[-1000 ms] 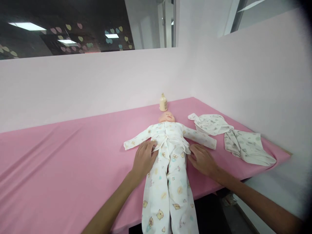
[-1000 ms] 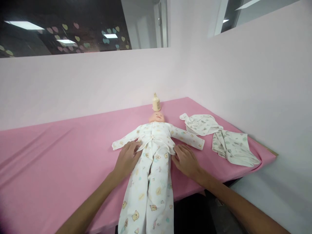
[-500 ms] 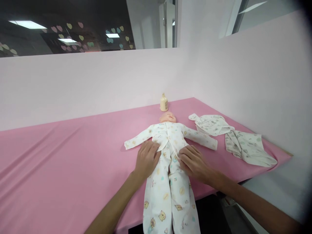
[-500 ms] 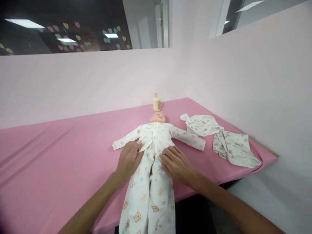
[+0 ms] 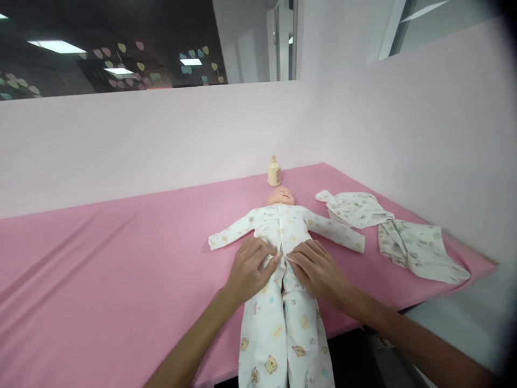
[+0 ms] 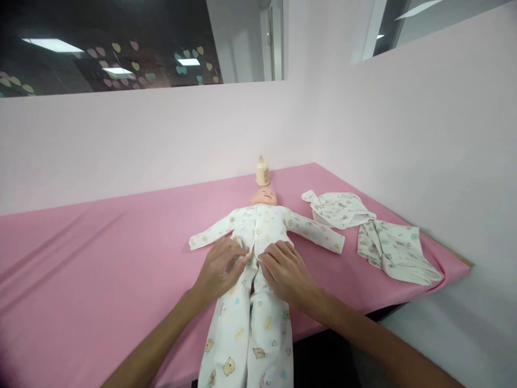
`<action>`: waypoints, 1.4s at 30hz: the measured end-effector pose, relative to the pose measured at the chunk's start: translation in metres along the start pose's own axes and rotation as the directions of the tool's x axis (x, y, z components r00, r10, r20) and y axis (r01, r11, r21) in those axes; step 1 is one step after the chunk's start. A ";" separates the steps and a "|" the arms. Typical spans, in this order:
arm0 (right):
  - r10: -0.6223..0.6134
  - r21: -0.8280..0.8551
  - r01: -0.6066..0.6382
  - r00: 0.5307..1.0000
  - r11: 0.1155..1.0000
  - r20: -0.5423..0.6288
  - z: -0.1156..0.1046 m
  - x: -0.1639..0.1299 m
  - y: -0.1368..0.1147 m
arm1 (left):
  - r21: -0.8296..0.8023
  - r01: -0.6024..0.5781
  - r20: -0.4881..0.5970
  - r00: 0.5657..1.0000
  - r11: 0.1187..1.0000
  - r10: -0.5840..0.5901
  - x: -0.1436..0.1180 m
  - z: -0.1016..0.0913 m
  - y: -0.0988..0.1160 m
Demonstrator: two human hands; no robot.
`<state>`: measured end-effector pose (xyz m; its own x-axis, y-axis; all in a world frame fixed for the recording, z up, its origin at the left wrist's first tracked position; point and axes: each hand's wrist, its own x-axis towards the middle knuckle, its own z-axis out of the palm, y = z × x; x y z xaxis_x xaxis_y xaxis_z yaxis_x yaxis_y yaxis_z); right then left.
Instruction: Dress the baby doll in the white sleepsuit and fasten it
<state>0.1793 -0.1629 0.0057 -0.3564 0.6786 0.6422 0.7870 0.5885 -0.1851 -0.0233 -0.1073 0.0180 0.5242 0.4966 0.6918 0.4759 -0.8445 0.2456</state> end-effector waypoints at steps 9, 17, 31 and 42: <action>0.239 0.316 -0.171 0.952 0.933 -0.190 -0.002 -0.008 0.016 | -0.147 0.260 0.028 0.965 0.954 -0.259 -0.008 0.003 0.001; 0.774 0.566 -0.627 0.633 0.535 -0.029 0.012 -0.005 0.074 | -0.436 0.708 0.115 0.656 0.556 -0.746 -0.011 0.002 -0.037; 0.538 0.427 -0.437 0.829 0.792 -0.149 0.043 0.053 0.081 | -0.430 0.709 0.226 0.684 0.559 -0.694 -0.014 0.008 -0.021; 0.590 0.498 -0.501 0.807 0.708 -0.026 0.044 0.038 0.084 | -0.452 0.759 0.308 0.625 0.468 -0.717 -0.009 0.005 -0.018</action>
<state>0.2092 -0.0684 -0.0181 0.1893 0.8835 0.4284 0.4844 0.2955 -0.8234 -0.0329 -0.0949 0.0040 0.2040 0.9778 0.0473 0.3014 -0.1087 0.9473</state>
